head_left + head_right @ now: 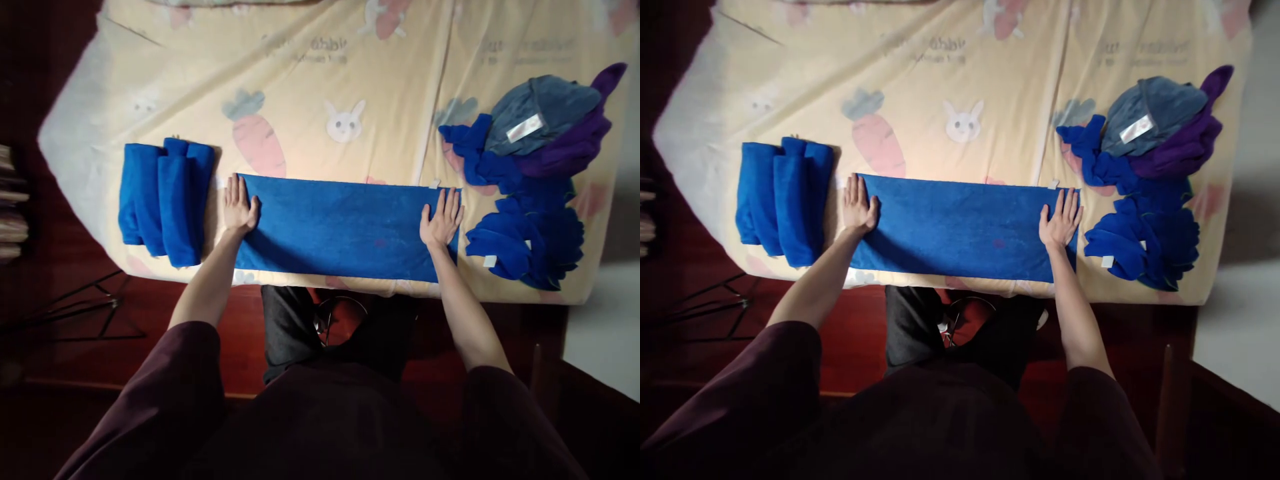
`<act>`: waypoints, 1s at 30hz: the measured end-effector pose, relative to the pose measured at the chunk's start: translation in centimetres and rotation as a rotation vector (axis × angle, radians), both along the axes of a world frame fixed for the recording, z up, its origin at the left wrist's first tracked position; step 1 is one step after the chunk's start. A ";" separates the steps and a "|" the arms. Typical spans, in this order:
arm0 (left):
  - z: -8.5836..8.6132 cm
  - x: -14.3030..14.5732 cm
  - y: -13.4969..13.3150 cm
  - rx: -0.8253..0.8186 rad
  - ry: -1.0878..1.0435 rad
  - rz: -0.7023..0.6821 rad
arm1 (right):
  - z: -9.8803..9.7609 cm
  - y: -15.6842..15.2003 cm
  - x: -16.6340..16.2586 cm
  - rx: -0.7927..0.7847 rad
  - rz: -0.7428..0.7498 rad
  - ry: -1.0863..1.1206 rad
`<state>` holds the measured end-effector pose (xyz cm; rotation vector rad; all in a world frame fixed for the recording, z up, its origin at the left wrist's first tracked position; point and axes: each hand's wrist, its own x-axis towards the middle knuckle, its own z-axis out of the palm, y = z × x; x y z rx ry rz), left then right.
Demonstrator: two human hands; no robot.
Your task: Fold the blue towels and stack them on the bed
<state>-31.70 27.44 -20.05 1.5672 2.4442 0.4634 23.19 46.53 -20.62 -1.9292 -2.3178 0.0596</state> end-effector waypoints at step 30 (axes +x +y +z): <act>0.3 8.6 -9.7 0.216 -0.112 0.249 | 4.5 -1.6 -2.8 -0.109 -0.089 -0.031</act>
